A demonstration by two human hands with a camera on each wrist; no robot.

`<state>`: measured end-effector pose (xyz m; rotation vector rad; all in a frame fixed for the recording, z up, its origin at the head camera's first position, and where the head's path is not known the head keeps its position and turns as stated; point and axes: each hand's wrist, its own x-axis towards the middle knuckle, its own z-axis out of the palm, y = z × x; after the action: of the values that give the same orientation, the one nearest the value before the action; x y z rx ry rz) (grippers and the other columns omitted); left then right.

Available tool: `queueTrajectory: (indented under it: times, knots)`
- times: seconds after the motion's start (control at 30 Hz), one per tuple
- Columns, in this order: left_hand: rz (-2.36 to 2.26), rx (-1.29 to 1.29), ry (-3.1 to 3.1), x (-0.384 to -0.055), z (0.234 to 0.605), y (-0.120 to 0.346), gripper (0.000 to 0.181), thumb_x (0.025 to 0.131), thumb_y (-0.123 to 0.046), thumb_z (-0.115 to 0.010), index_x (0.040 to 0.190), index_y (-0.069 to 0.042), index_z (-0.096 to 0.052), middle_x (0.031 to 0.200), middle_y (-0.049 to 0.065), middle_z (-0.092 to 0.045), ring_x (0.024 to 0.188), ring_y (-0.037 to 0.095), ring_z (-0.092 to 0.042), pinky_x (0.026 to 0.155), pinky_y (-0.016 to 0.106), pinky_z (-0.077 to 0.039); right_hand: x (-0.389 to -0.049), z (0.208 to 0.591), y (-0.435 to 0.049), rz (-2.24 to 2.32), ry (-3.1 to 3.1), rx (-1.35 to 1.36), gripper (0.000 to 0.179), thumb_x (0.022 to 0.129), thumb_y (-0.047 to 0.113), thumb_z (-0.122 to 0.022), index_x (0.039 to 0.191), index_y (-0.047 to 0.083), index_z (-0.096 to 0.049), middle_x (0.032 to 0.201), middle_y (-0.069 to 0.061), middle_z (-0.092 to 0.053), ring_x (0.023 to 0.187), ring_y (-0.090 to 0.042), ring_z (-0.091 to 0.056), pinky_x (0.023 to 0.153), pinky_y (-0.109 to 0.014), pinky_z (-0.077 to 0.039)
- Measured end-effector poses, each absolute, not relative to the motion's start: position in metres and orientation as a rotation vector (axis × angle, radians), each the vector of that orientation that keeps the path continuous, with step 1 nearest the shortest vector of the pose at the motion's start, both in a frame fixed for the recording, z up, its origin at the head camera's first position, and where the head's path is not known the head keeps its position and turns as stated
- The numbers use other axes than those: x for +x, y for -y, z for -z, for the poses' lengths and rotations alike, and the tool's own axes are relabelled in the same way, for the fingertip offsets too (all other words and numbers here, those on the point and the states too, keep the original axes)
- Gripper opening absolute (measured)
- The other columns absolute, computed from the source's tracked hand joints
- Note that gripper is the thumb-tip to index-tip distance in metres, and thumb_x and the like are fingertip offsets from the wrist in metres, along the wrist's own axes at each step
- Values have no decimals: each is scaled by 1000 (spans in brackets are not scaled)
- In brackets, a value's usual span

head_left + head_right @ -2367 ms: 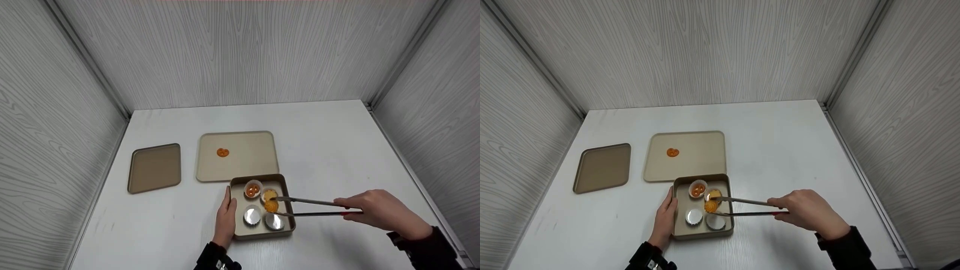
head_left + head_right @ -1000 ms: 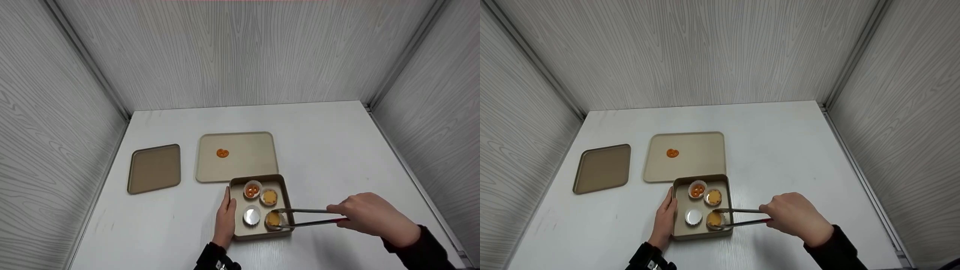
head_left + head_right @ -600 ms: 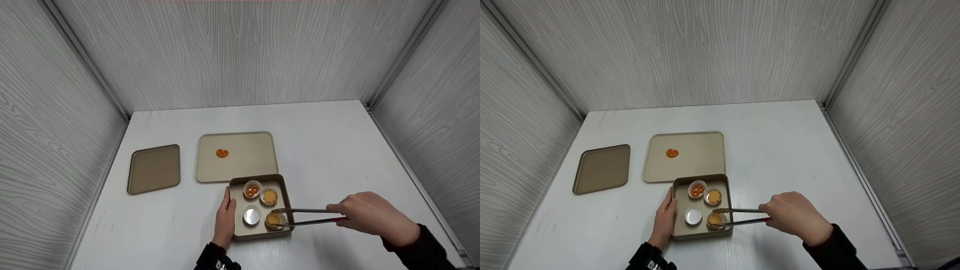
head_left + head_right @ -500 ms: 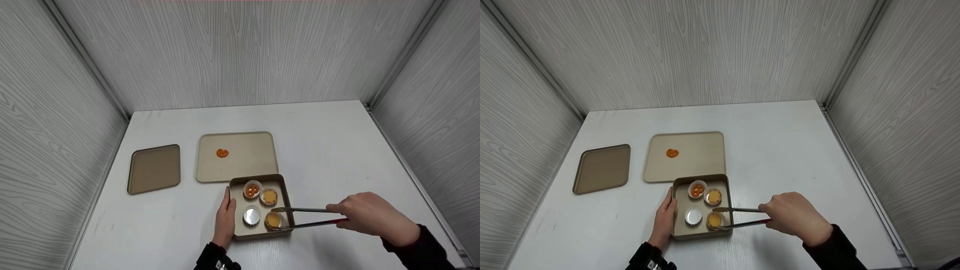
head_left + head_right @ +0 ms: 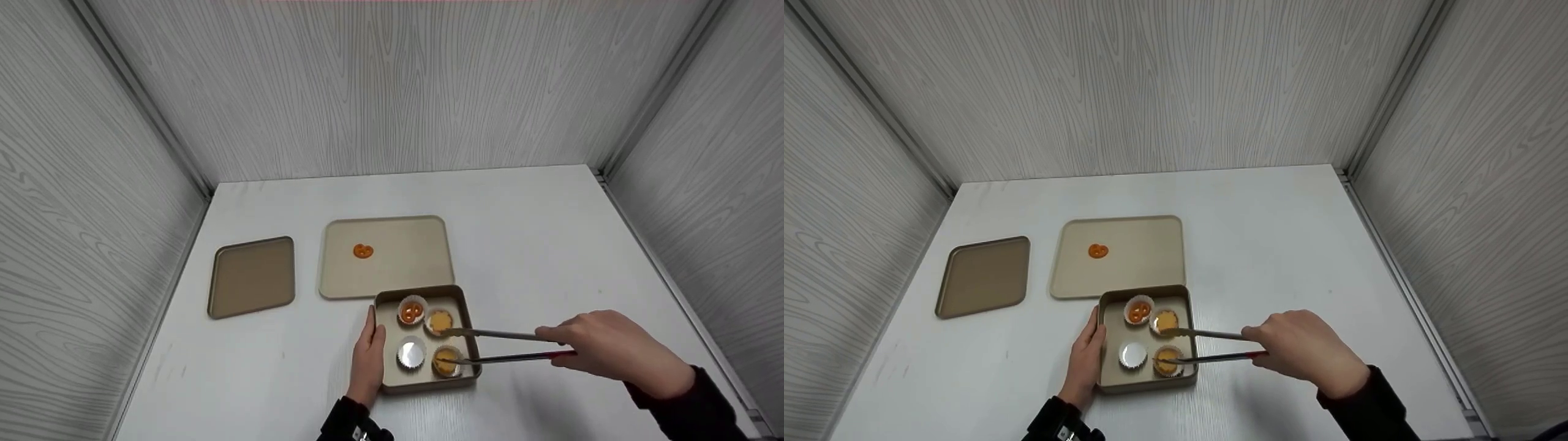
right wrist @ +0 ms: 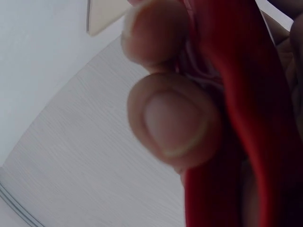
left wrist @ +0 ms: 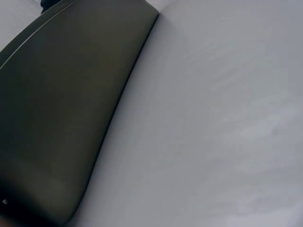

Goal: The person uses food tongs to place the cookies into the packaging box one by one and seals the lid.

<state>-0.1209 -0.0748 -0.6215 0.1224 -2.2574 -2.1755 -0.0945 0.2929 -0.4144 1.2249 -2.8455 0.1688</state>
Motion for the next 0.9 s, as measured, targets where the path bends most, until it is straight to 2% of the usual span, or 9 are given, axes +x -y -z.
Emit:
queueTrajectory:
  times: [0.1,0.23,0.43,0.57,0.9]
  knots:
    - [2180,131,2255,-121,621,75,57,113,-27,-41,164,-12,-21,169,2,-21,157,23,-14,128,46,-13,-97,414,-294,-187,2833,1219,33,77,21,-89,92,26,-60,70,22,-62,53,6,-39,45,-18,-32]
    - [2169,145,2269,-121,621,75,57,113,-28,-40,164,-12,-21,170,1,-20,156,24,-15,127,46,-14,-102,414,-295,-199,2834,1168,34,78,22,-88,89,27,-57,67,26,-53,53,6,-34,46,-17,-30]
    - [2162,153,2297,-121,622,75,58,113,-30,-39,165,-14,-19,170,0,-19,156,23,-15,127,46,-15,-111,418,-295,-238,2820,1073,32,80,21,-88,108,23,-71,82,18,-71,61,2,-56,50,-22,-42]
    - [2146,144,2299,-121,622,75,57,113,-29,-39,165,-14,-20,170,1,-20,156,25,-15,127,47,-15,-120,424,-290,-250,2759,1026,37,80,21,-88,113,20,-72,86,12,-75,65,-5,-64,51,-23,-45]
    - [2165,131,2270,-120,619,74,57,112,-27,-42,164,-13,-22,170,4,-21,156,27,-16,127,48,-15,-148,437,-268,-308,2756,931,30,80,20,-88,102,21,-68,71,15,-63,59,-4,-53,49,-23,-40]
